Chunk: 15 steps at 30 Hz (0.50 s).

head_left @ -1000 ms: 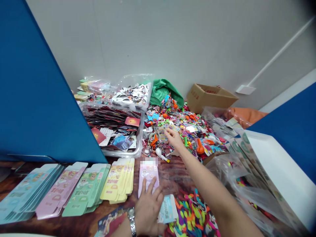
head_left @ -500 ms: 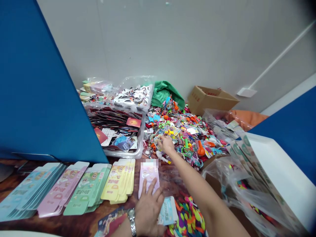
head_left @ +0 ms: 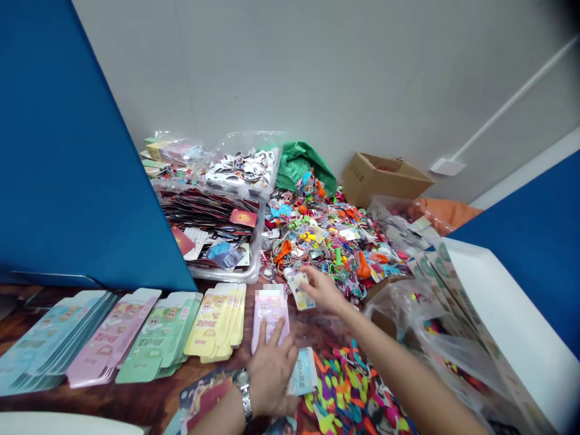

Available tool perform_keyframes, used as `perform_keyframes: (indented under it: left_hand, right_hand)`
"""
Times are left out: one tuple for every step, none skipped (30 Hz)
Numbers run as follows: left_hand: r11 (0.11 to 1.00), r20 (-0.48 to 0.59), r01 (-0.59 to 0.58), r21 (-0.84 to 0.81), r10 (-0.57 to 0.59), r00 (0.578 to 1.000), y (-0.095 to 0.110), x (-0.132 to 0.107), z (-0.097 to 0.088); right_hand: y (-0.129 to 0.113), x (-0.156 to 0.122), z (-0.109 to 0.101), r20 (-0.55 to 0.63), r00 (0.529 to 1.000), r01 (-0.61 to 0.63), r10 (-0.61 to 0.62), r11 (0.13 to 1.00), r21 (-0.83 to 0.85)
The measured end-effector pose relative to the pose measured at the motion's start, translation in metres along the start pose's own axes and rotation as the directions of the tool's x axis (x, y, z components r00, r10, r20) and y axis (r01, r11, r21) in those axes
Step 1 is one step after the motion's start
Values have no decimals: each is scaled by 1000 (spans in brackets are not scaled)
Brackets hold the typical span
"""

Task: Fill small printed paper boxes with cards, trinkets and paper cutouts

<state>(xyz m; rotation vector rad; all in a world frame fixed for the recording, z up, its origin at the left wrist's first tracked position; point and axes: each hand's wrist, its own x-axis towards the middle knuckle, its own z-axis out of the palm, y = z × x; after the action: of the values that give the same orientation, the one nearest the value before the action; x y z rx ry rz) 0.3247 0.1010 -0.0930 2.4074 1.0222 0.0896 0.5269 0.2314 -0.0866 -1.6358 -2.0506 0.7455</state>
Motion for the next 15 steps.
perform_keyframes:
  left_hand:
    - [1000, 1, -9, -2, 9, 1000, 0, -1, -1]
    - [1000, 1, -15, 0, 15, 1000, 0, -1, -2]
    - [1000, 3, -16, 7, 16, 1000, 0, -1, -3]
    - [1000, 7, -14, 18, 14, 1000, 0, -1, -3]
    - [999, 11, -14, 30, 13, 1000, 0, 0, -2]
    - [999, 17, -17, 44, 16, 1000, 0, 1, -1]
    - [998, 25, -20, 61, 18, 1000, 0, 3, 0]
    - [997, 32, -18, 80, 15, 999, -2, 6, 3]
    - [995, 37, -14, 99, 10, 999, -3, 8, 6]
    - [993, 39, -11, 119, 6, 999, -6, 11, 11]
    - [990, 35, -8, 142, 3, 999, -9, 14, 18]
    - [985, 25, -12, 169, 8, 1000, -14, 17, 27]
    - [979, -1, -21, 204, 21, 1000, -19, 20, 37]
    - [968, -41, -32, 247, 44, 998, -26, 23, 49]
    - [952, -84, -59, 299, 88, 993, -32, 25, 61]
  right_hand:
    - [3, -12, 8, 53, 998, -29, 31, 999, -30]
    - [5, -22, 14, 94, 995, -38, 43, 998, -60]
    - [5, -29, 20, 123, 992, -25, 38, 994, -105]
    - [4, -32, 22, 131, 991, -2, 23, 987, -160]
    - [2, -32, 21, 125, 992, 22, 5, 976, -218]
    - [0, -27, 16, 104, 995, 33, -4, 960, -280]
    - [-1, -18, 6, 68, 998, 25, -2, 941, -337]
    - [0, -5, -6, 18, 1000, -4, 12, 926, -377]
    - [2, 10, -21, -35, 999, -48, 38, 917, -395]
    - [6, 27, -38, -87, 994, -96, 65, 907, -411]
    - [11, 45, -54, -145, 985, -146, 91, 891, -429]
    - [16, 62, -69, -200, 973, -191, 111, 875, -446]
    - [21, 79, -81, -242, 962, -228, 126, 858, -460]
    - [26, 94, -89, -274, 952, -257, 137, 843, -473]
    - [30, 106, -94, -294, 945, -279, 146, 829, -485]
